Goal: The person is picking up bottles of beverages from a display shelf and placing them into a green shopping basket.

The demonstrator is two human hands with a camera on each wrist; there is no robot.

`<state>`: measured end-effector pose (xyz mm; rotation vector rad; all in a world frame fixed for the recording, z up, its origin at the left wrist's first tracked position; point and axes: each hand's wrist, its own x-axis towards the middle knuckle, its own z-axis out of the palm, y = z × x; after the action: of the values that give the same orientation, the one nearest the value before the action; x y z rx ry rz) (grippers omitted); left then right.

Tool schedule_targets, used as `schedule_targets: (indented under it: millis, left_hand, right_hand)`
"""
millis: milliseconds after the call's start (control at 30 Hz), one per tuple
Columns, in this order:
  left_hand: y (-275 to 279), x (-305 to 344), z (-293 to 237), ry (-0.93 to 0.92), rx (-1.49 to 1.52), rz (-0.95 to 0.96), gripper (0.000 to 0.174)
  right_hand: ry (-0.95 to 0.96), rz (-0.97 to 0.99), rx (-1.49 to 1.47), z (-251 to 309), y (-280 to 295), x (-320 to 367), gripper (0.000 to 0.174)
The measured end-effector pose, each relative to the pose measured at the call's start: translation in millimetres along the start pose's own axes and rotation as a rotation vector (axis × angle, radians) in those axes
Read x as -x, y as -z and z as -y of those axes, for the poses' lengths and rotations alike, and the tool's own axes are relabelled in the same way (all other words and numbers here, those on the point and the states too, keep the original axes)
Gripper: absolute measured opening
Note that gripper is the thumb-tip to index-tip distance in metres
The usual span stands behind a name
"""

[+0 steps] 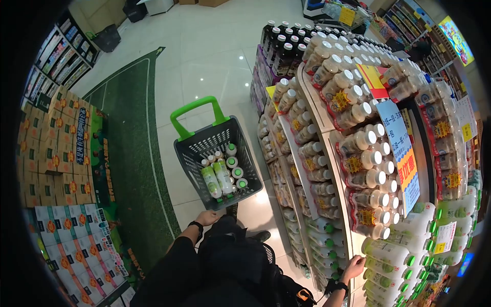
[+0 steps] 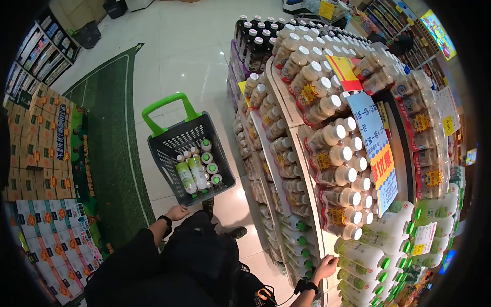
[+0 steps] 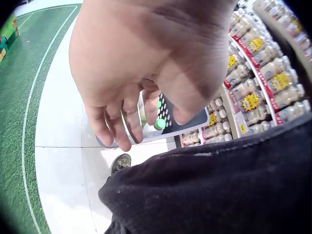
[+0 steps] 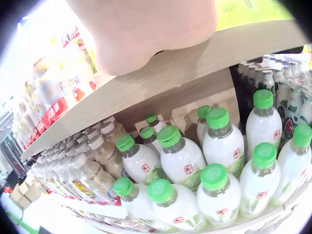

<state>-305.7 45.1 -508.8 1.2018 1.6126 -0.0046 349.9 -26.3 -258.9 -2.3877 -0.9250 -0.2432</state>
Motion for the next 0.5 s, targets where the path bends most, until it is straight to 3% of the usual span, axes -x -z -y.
schedule_targets:
  millis: [33,67,100,133,167,200,233,267,333,500]
  left_hand:
    - [-4,-5,7,-0.032,0.051,-0.065,0.053]
    - [0,-30,7,-0.071,0.076,-0.010,0.047]
    - [24,-9,18,-0.078,0.313,-0.098,0.040]
    - [9,-64,-8,-0.131,0.190,-0.099,0.033]
    - [13,-81,10,-0.120,0.360,-0.024,0.031]
    - [16,-76,28,0.047,0.579,-0.075,0.032]
    - [16,-109,-12,-0.043,0.561,0.019,0.029]
    - [20,-109,-6,-0.009,0.601,-0.008,0.023]
    - [27,-116,-27,0.060,0.538,0.009,0.023]
    - [44,-118,-48,0.070,0.375,0.025,0.024]
  right_hand:
    - [0.016,0.051,-0.003,3,-31,-17,0.028]
    - [-0.018,0.024,0.039,1,-53,-25,0.025]
    - [0.085,0.142,0.136,3,-118,-39,0.022]
    - [-0.032,0.042,0.108,6,-72,-39,0.023]
    - [-0.056,0.101,0.030,41,-78,-49,0.026]
    - [-0.040,0.097,0.107,40,-117,-61,0.028]
    - [-0.153,0.029,-0.017,42,-78,-63,0.031]
    - [-0.184,-0.023,0.051,51,-86,-72,0.034]
    - [-0.406,-0.054,-0.088,53,-86,-83,0.033]
    - [-0.504,-0.207,0.120,83,-92,-102,0.031]
